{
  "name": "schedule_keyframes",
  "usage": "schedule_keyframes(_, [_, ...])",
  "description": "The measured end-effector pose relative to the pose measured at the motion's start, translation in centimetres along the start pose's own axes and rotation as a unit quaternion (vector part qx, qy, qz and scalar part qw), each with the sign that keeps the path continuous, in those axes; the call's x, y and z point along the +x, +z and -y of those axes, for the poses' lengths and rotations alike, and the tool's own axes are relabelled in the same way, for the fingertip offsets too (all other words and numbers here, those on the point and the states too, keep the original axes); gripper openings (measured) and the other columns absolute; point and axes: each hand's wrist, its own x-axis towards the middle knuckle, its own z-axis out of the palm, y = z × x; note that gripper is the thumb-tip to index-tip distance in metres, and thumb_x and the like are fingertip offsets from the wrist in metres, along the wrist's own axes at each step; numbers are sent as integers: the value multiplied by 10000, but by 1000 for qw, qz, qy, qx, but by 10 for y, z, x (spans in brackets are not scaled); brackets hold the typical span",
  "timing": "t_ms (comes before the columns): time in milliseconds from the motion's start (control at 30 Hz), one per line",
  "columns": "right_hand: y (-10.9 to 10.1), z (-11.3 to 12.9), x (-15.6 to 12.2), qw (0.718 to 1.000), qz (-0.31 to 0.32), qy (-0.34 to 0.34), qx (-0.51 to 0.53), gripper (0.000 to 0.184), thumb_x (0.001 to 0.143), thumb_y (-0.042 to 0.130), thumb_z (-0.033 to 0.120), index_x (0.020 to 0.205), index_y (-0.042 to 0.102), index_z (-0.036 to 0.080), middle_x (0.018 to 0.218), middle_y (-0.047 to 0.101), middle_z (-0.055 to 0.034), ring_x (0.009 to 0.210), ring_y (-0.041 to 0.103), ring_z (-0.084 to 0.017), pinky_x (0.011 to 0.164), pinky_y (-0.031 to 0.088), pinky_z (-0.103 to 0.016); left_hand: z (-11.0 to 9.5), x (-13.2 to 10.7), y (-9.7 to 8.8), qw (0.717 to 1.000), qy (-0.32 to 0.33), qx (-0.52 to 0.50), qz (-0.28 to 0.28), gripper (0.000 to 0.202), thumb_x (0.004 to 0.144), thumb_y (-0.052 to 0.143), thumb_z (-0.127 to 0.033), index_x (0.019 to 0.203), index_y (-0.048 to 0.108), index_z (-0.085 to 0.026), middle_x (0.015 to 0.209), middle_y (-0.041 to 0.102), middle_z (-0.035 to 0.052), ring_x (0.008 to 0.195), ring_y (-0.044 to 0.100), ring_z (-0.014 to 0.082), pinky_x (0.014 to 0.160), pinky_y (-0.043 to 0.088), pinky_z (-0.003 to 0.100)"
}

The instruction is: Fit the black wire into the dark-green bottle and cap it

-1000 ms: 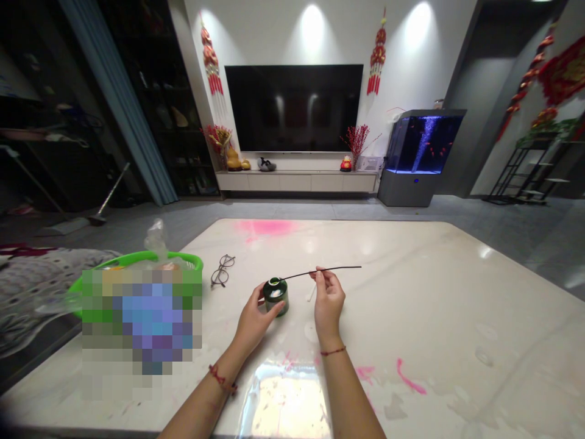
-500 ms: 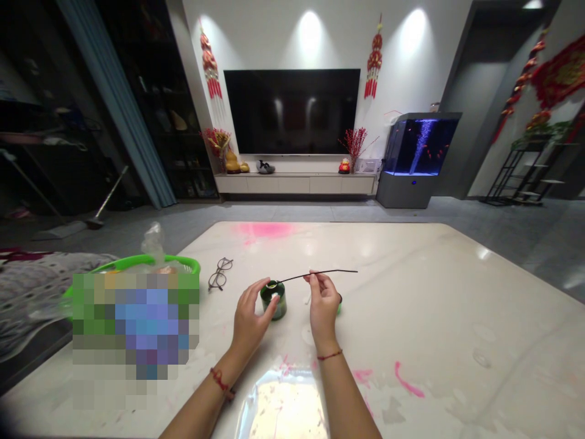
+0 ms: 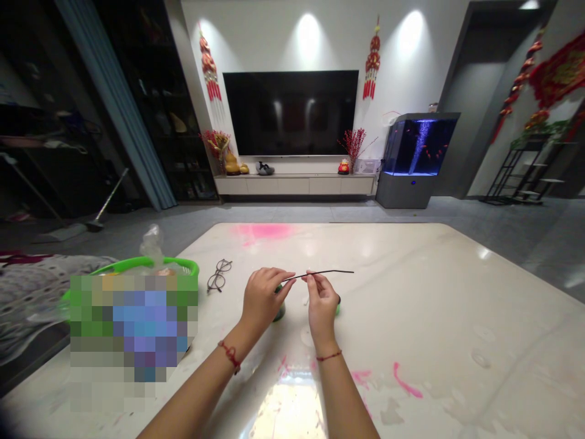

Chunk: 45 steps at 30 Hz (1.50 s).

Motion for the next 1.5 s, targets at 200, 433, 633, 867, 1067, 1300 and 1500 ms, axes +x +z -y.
schedule_keyframes(200, [-1,-2,1,1000,4,-1,10,289,709,627,392,849,632,140,864,689,-82,825,642,-194,784,497,-351,-3,7,2,1000,28,-14,3,226,860,486,-356,844,674,-231,814,673,29,765,552,166,708,373,313])
schedule_keyframes(433, [-1,0,1,1000,9,-14,-11,272,712,621,387,823,651,140,850,692,-75,829,625,-188,801,478,-348,-7,16,-3,998,48,-9,46,237,861,481,-360,861,679,-229,801,673,40,756,563,169,716,389,316])
schedule_keyframes(633, [-1,0,1,1000,4,-11,-10,275,704,626,387,820,655,140,855,692,-76,832,623,-192,810,476,-355,-8,20,-5,996,60,-2,64,199,850,501,-318,847,675,-222,784,679,42,743,575,173,708,401,316])
schedule_keyframes(867, [-3,1,1,1000,13,8,6,317,706,630,386,911,635,145,877,684,-76,843,634,-192,820,476,-358,-5,21,-11,998,27,-37,35,142,822,536,-270,827,667,-215,790,691,26,742,596,175,700,405,308])
schedule_keyframes(1067, [-6,-5,5,1000,15,17,18,324,733,604,414,909,636,144,825,677,-65,811,637,-183,797,484,-353,3,25,-18,994,-57,-94,-2,117,786,578,-274,796,682,-221,783,702,5,725,611,158,709,434,294])
schedule_keyframes(1300, [-7,-9,7,999,14,28,22,319,709,627,424,855,642,140,775,670,-56,772,633,-178,777,482,-344,13,26,-24,973,-150,-173,-16,163,770,572,-312,801,694,-209,806,712,11,708,639,151,696,478,272])
schedule_keyframes(1500, [-6,-11,8,999,21,36,22,301,686,646,425,809,649,150,750,665,-41,752,626,-172,772,480,-338,19,23,-27,960,-207,-186,-12,191,754,567,-350,804,683,-208,773,709,17,702,642,158,691,481,276])
